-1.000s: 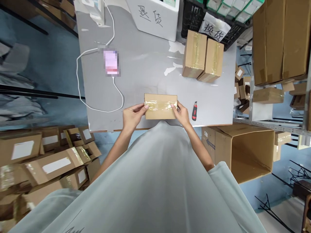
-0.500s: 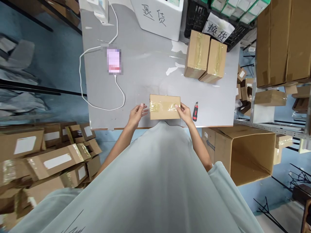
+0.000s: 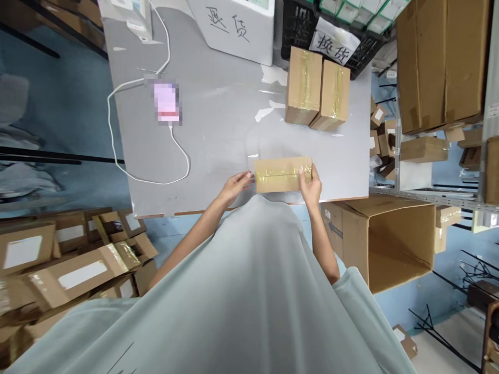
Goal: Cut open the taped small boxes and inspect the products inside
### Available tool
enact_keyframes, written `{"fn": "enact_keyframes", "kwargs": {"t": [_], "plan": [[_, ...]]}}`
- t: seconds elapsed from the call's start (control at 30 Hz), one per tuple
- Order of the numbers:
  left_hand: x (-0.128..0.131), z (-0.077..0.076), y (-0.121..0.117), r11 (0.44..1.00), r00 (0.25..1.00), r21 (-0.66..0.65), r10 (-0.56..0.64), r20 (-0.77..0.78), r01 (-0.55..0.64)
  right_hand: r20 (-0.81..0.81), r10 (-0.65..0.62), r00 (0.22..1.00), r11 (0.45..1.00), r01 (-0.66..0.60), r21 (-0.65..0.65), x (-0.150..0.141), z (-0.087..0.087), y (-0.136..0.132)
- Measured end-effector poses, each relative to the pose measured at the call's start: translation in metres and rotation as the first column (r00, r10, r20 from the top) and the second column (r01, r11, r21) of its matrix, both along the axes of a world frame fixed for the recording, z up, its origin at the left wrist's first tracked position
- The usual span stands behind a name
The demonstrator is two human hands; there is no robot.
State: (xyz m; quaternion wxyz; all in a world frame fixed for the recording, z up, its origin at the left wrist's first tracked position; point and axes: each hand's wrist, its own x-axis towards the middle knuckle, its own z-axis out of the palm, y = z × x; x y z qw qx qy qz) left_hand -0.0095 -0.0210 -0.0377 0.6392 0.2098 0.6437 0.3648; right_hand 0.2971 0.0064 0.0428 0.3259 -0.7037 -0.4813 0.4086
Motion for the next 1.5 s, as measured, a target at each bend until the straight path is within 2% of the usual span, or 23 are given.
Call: {"fn": "enact_keyframes", "kwargs": {"t": [0.07, 0.17, 0.27, 0.37, 0.47, 0.6, 0.7, 0.77, 0.83, 0.9, 1.0, 1.07, 1.17, 1.23, 1.37, 1.5], "plan": [[0.005, 0.008, 0.003, 0.999, 0.999, 0.053, -0.015, 0.029, 0.014, -0.024, 0.002, 1.0, 1.0, -0.002, -0.009, 0.002, -0.003, 0.003], [-0.002, 0.021, 0.002, 0.994, 0.998, 0.106, 0.018, -0.068, -0.011, -0.083, 0.038, 0.996, 0.999, -0.039, -0.008, -0.002, -0.012, 0.008], [-0.028, 0.031, -0.004, 0.987, 0.974, 0.144, 0.103, -0.203, -0.075, -0.179, 0.084, 0.98, 0.996, -0.089, -0.018, -0.02, -0.025, 0.01], [-0.062, 0.033, -0.011, 0.98, 0.932, 0.162, 0.166, -0.322, -0.118, -0.263, 0.116, 0.958, 0.989, -0.137, -0.062, -0.05, -0.041, 0.008], [-0.085, 0.028, -0.018, 0.98, 0.911, 0.144, 0.184, -0.368, -0.14, -0.265, 0.141, 0.954, 0.975, -0.18, -0.132, -0.075, -0.055, 0.006], [-0.092, 0.015, -0.023, 0.97, 0.919, 0.125, 0.237, -0.315, -0.207, -0.263, 0.172, 0.949, 0.969, -0.212, -0.13, -0.084, -0.064, 0.009], [-0.088, 0.003, -0.022, 0.959, 0.921, 0.093, 0.284, -0.267, -0.268, -0.327, 0.158, 0.932, 0.965, -0.216, -0.149, -0.076, -0.066, 0.012], [-0.084, -0.004, -0.019, 0.961, 0.932, 0.004, 0.268, -0.244, -0.275, -0.345, 0.138, 0.928, 0.965, -0.204, -0.164, -0.067, -0.067, 0.013], [-0.078, -0.01, -0.016, 0.968, 0.947, -0.079, 0.215, -0.238, -0.24, -0.334, 0.108, 0.936, 0.971, -0.172, -0.168, -0.055, -0.069, 0.013], [-0.069, -0.011, -0.014, 0.979, 0.965, -0.102, 0.154, -0.211, -0.178, -0.288, 0.054, 0.956, 0.978, -0.109, -0.18, -0.039, -0.07, 0.014], [-0.053, -0.006, -0.011, 0.993, 0.99, -0.084, 0.075, -0.117, -0.085, -0.131, -0.049, 0.99, 0.982, 0.024, -0.189, -0.012, -0.065, 0.017], [-0.041, 0.001, -0.01, 0.997, 0.998, -0.07, 0.032, -0.055, -0.036, -0.038, -0.091, 0.995, 0.986, 0.085, -0.145, 0.001, -0.057, 0.019], [-0.025, 0.012, -0.007, 1.0, 1.0, -0.013, -0.003, -0.004, 0.003, -0.039, -0.04, 0.998, 0.996, 0.037, -0.077, 0.003, -0.038, 0.016], [-0.017, 0.019, -0.006, 1.0, 1.0, 0.029, 0.003, -0.004, -0.003, -0.093, 0.052, 0.994, 0.995, -0.06, -0.078, -0.013, -0.023, 0.009], [-0.011, 0.037, -0.005, 0.997, 0.999, 0.077, 0.03, -0.024, -0.028, -0.139, 0.224, 0.965, 0.965, -0.239, -0.107, -0.06, 0.0, -0.006], [-0.03, 0.061, -0.014, 0.986, 0.976, 0.154, 0.094, -0.196, -0.064, -0.18, 0.298, 0.938, 0.948, -0.313, -0.059, -0.093, 0.012, -0.007]]}}
